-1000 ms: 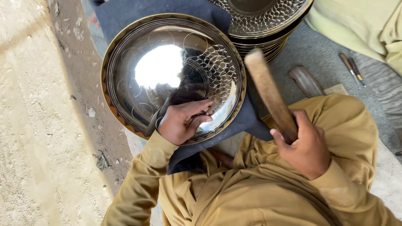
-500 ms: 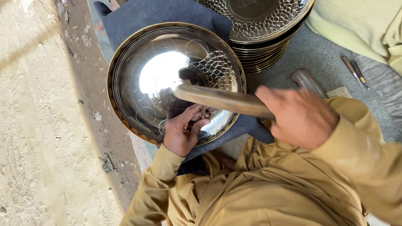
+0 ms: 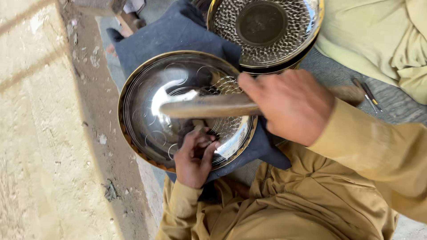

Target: The person uses a wooden mallet and a small metal punch to hammer a decorative dimpled pattern into the interior surface of a brass bowl. They work systematically across the bowl's surface, creating a textured finish.

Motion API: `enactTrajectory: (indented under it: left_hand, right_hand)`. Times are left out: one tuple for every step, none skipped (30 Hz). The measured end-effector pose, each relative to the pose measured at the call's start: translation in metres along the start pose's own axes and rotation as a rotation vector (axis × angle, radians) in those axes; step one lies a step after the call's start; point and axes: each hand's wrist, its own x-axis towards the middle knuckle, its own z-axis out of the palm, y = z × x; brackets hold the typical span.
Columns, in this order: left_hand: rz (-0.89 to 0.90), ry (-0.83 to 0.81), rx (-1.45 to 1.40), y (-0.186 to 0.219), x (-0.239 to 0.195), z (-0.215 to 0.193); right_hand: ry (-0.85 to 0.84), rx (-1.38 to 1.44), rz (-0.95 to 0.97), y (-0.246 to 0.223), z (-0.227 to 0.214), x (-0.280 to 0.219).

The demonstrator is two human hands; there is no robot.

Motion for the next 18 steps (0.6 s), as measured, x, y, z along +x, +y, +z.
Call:
enactTrajectory:
  left_hand:
    - [0.008, -0.045, 0.011, -0.002, 0.001, -0.004]
    - [0.015, -0.089, 0.021, -0.003, 0.001, -0.006]
    - [0.034, -0.146, 0.028, -0.003, 0.005, -0.008]
    - [0.041, -0.125, 0.046, -0.002, 0.007, -0.009]
    - [0.049, -0.104, 0.059, -0.002, 0.008, -0.007]
    - [0.057, -0.083, 0.071, -0.003, 0.011, -0.005]
    - [0.052, -0.086, 0.055, -0.002, 0.011, -0.003]
    - [0.046, -0.089, 0.04, 0.0, 0.011, -0.002]
    - [0.036, -0.083, 0.03, 0.001, 0.008, -0.003]
    - [0.029, -0.089, 0.053, 0.002, 0.006, -0.005]
    - [0.03, -0.102, 0.074, 0.003, 0.007, -0.006]
    - [0.031, -0.116, 0.094, 0.004, 0.009, -0.006]
    - [0.032, -0.15, 0.086, 0.004, 0.013, -0.006]
    - [0.034, -0.184, 0.078, 0.004, 0.016, -0.006]
    - [0.03, -0.202, 0.073, 0.005, 0.017, -0.008]
    - [0.052, -0.23, 0.073, 0.005, 0.018, -0.008]
    - [0.078, -0.269, 0.074, 0.005, 0.021, -0.01]
    - [0.105, -0.309, 0.075, 0.006, 0.024, -0.012]
  right_hand:
    - [0.004, 0.059, 0.027, 0.001, 0.003, -0.005]
    - [0.006, 0.117, 0.054, 0.003, 0.007, -0.009]
    - [0.044, 0.14, 0.057, 0.006, 0.009, -0.014]
    - [0.081, 0.163, 0.059, 0.008, 0.011, -0.019]
    - [0.117, 0.18, 0.063, 0.012, 0.013, -0.023]
    - [0.132, 0.228, 0.082, 0.015, 0.014, -0.026]
    - [0.145, 0.276, 0.1, 0.017, 0.015, -0.029]
    - [0.159, 0.324, 0.118, 0.019, 0.015, -0.031]
    - [0.016, 0.249, 0.11, 0.02, 0.016, -0.031]
    - [-0.127, 0.172, 0.099, 0.021, 0.017, -0.031]
    - [-0.263, 0.093, 0.096, 0.022, 0.018, -0.033]
    - [-0.184, 0.149, 0.107, 0.022, 0.019, -0.035]
    - [-0.106, 0.204, 0.124, 0.023, 0.022, -0.039]
    - [-0.028, 0.257, 0.14, 0.022, 0.027, -0.043]
    - [-0.082, 0.255, 0.159, 0.021, 0.032, -0.046]
    - [-0.135, 0.251, 0.179, 0.019, 0.04, -0.05]
    - [-0.182, 0.251, 0.211, 0.016, 0.049, -0.055]
    - [-0.094, 0.358, 0.236, 0.014, 0.06, -0.061]
